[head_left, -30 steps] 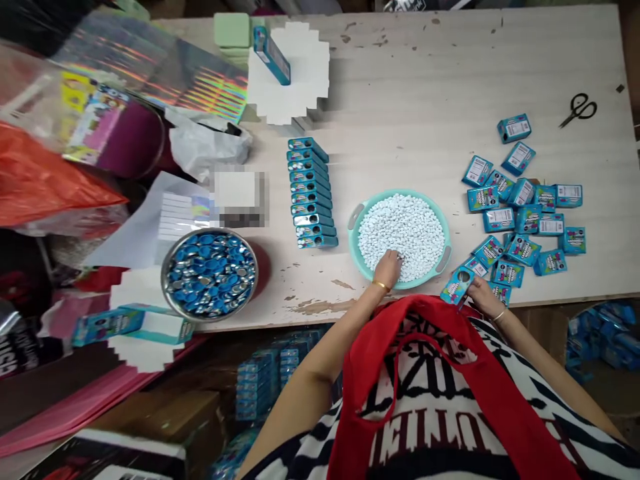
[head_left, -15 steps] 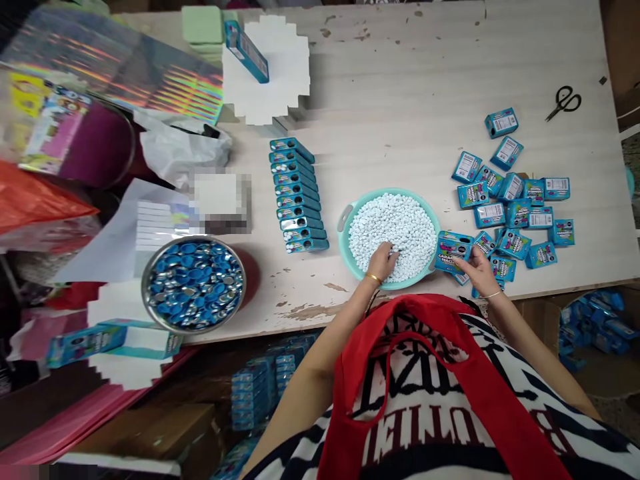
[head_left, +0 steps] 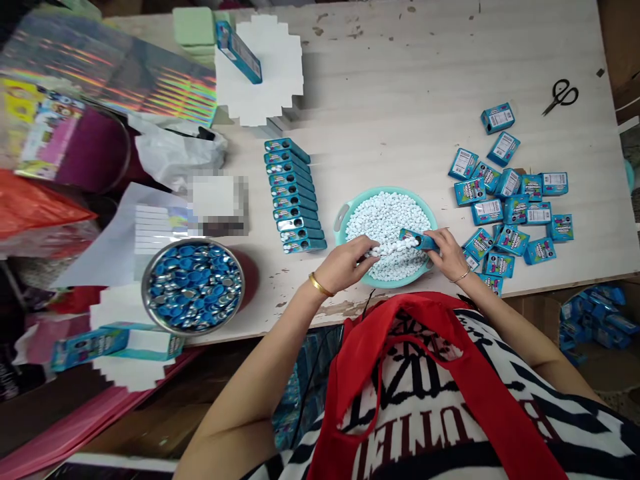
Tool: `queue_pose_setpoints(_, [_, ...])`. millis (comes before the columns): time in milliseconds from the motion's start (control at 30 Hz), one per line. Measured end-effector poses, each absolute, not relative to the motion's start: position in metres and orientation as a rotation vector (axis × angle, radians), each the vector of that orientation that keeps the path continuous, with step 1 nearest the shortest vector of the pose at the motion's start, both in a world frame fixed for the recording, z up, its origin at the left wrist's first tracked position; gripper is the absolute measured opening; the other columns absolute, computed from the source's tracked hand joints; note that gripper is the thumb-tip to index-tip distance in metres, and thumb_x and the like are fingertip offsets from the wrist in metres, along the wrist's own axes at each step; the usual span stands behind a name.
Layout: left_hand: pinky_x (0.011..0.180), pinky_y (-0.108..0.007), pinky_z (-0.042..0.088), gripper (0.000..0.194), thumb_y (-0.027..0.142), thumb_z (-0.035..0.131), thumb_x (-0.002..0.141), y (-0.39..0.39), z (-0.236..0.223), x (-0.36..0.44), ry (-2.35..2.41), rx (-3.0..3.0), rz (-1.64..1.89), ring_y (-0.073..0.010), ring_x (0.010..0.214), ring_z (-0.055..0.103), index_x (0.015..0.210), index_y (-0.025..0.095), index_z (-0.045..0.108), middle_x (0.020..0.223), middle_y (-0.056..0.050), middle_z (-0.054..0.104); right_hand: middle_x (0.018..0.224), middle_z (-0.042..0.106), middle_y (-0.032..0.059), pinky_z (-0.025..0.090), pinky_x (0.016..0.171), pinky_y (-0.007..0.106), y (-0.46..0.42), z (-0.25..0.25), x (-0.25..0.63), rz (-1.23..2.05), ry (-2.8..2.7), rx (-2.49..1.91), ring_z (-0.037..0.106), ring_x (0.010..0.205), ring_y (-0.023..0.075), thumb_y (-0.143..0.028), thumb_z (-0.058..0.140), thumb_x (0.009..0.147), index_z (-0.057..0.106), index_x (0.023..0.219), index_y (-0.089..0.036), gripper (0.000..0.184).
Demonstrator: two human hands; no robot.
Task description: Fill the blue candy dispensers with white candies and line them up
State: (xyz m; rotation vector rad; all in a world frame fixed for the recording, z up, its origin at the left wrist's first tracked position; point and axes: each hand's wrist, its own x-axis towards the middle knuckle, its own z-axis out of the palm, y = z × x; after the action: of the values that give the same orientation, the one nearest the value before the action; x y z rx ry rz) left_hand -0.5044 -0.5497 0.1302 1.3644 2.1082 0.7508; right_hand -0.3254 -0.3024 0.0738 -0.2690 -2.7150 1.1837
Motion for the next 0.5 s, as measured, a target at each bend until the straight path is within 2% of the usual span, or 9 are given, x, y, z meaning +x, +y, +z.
queue_pose_setpoints(100, [0.082,-0.035,0.051,0.028,0.039,0.048,0.097,-0.545,0.143,-0.511,2.128,1.445,0.561,-0.0233,0.096,0.063,0.116,0.023,0.060,0.106,-0.007,0.063,0.116,0.057,0.0099,0.052,0.099,0.050,-0.311,0.072,-0.331,1.206,-2.698,-0.206,0.057,0.111,0.0298,-0.017,0.054,0.090,0.053,0.135,-0.029,0.047])
queue_pose_setpoints(233, [0.078,-0.035,0.050,0.032,0.041,0.050,0.096,-0.542,0.146,-0.511,2.251,1.457,0.360,-0.0248,0.090,0.064,0.121,0.023,0.057,0.107,-0.007,0.060,0.116,0.057,0.0097,0.052,0.100,0.049,-0.317,0.072,-0.333,1.234,-2.716,-0.180,0.056,0.113,0.0297,-0.015,0.053,0.089,0.052,0.137,-0.029,0.049])
queue_pose_setpoints(400, [0.079,-0.042,0.050,0.020,0.035,0.052,0.094,-0.537,0.140,-0.494,2.385,1.347,0.399,-0.0294,0.089,0.064,0.106,0.021,0.060,0.091,-0.007,0.053,0.117,0.057,0.0104,0.052,0.100,0.048,-0.321,0.070,-0.333,1.239,-2.700,-0.174,0.057,0.113,0.0285,-0.018,0.052,0.092,0.052,0.135,-0.027,0.045])
queue_pose_setpoints(500, [0.081,-0.045,0.050,0.020,0.036,0.051,0.094,-0.538,0.138,-0.484,2.426,1.299,0.425,-0.0309,0.091,0.064,0.102,0.020,0.061,0.092,-0.008,0.053,0.118,0.057,0.0109,0.052,0.099,0.047,-0.321,0.068,-0.333,1.253,-2.701,-0.177,0.057,0.113,0.0286,-0.019,0.052,0.093,0.051,0.136,-0.027,0.044])
